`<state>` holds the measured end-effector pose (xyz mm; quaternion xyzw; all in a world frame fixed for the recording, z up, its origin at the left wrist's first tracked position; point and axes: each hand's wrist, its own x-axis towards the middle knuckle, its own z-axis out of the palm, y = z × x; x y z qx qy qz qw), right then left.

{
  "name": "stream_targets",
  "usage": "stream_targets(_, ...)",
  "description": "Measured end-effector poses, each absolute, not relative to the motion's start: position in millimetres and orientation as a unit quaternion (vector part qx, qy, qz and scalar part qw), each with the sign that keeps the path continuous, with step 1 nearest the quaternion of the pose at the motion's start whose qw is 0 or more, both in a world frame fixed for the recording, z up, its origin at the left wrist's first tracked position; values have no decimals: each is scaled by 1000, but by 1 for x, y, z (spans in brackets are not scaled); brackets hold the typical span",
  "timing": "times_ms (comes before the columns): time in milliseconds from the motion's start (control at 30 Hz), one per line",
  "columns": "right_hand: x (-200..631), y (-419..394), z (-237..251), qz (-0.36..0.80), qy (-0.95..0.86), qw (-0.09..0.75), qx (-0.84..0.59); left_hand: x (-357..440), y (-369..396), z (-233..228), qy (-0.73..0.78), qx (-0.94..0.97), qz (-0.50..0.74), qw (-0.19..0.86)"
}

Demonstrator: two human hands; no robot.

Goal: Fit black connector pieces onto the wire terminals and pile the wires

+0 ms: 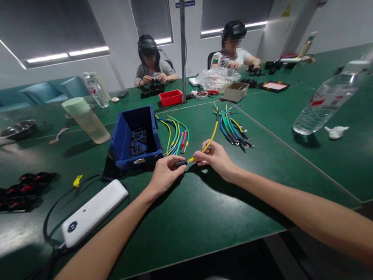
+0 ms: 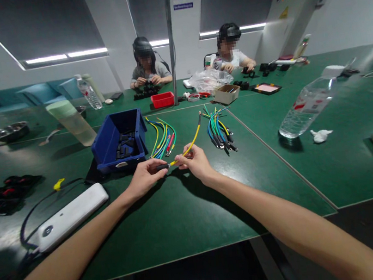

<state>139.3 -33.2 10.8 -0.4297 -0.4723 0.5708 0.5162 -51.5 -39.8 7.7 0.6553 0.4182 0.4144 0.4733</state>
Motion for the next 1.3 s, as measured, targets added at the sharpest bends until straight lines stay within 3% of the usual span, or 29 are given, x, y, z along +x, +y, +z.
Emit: stream_targets(1300, 137, -36, 10, 560, -505, 507, -419, -51, -40, 8, 414, 650, 409, 488)
